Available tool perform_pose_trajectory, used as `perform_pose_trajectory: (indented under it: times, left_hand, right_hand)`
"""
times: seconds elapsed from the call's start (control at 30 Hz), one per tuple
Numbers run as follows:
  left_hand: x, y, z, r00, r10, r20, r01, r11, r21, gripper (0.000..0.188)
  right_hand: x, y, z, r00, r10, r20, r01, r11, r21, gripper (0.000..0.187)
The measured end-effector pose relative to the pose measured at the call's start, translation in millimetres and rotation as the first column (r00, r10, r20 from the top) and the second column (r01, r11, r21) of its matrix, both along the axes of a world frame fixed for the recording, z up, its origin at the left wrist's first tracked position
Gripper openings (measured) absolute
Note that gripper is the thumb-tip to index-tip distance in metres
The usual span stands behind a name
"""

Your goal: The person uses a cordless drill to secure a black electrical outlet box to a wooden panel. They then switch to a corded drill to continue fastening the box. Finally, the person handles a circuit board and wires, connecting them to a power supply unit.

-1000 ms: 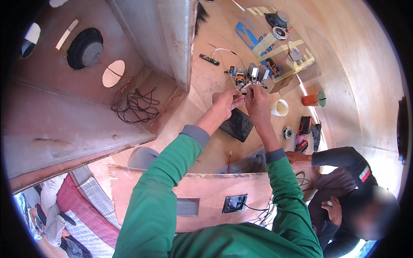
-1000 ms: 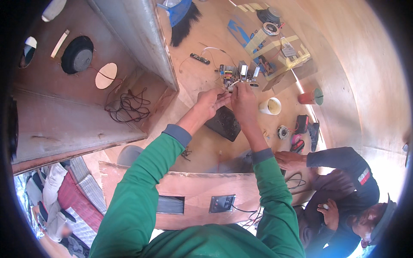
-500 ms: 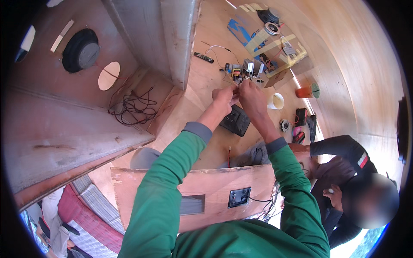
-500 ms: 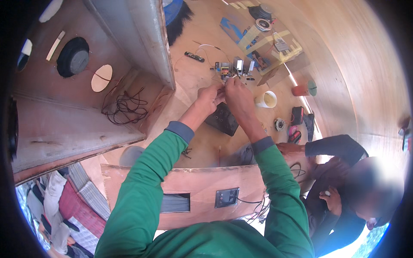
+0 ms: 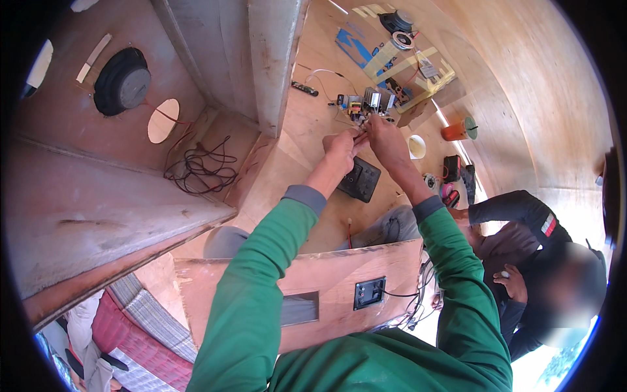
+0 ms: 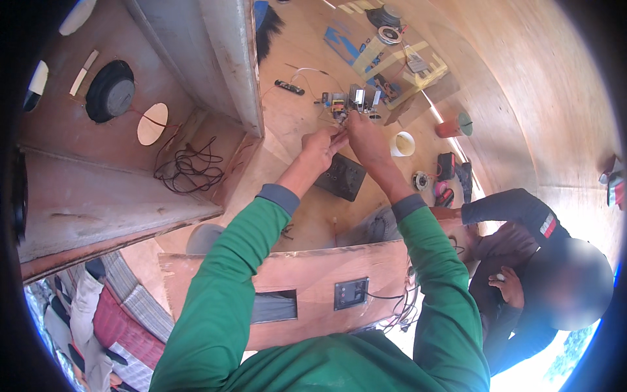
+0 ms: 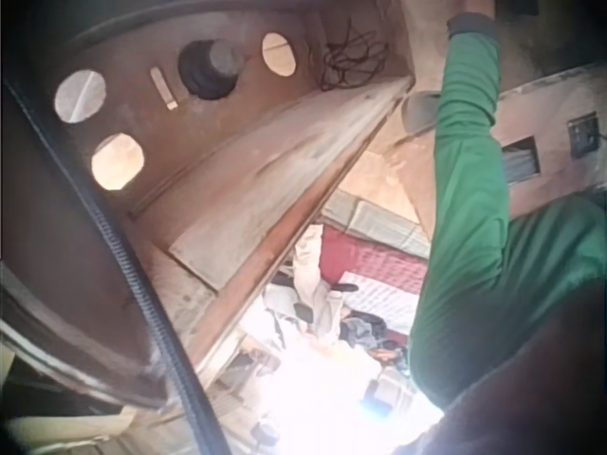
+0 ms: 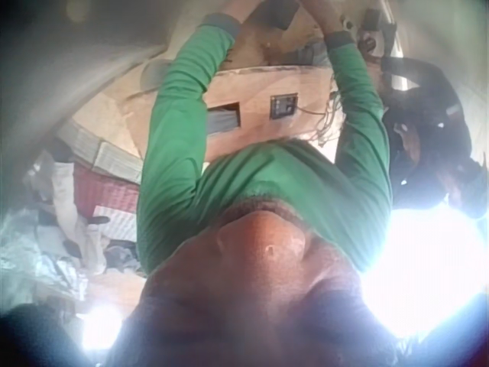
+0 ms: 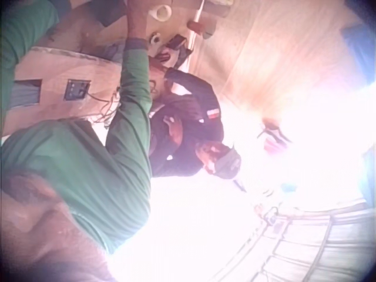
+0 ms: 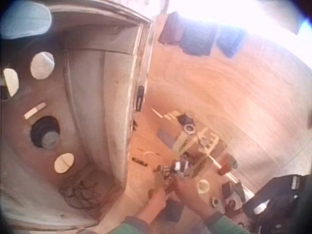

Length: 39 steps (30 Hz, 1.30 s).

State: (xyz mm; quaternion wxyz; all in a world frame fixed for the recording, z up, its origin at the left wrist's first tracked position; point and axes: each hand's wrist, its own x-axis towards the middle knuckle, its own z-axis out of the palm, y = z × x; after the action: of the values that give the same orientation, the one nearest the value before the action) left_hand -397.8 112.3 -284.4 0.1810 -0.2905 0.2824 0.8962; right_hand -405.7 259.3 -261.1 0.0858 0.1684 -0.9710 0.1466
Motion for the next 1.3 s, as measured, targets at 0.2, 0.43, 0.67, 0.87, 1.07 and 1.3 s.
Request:
perform_pose_trajectory:
  times: [0.2,0.43,0.67,0.87,1.07,1.3]
  left_hand:
    - [2,0,1,1.000,-0.016,0.023,0.016,1.000,-0.009,0.023]
    - [4,5,-11,1.000,-0.020,-0.005,0.020,1.000,-0.019,0.021]
    - [0,11,-18,0.998,-0.044,-0.036,0.042,0.999,-0.031,0.020]
    - [5,11,-14,0.999,-0.021,-0.024,0.021,0.999,-0.028,0.022]
    - [4,8,-9,0.998,-0.029,-0.049,0.028,1.000,-0.010,0.024]
    - [5,10,-10,0.998,-0.030,-0.063,0.029,1.000,-0.009,0.021]
  right_hand:
    - [1,1,0,1.000,0.009,0.021,-0.010,0.999,0.047,0.022]
    - [3,3,10,0.996,0.089,0.024,-0.090,0.992,0.086,0.022]
    - [-1,7,17,0.988,0.134,0.080,-0.147,0.968,0.204,0.014]
    - [1,6,21,0.991,0.062,0.120,-0.067,0.997,0.041,0.017]
    - [4,9,24,0.993,0.055,0.108,-0.053,0.998,-0.019,0.021]
    - [5,10,23,0.995,0.087,0.051,-0.088,0.996,0.019,0.019]
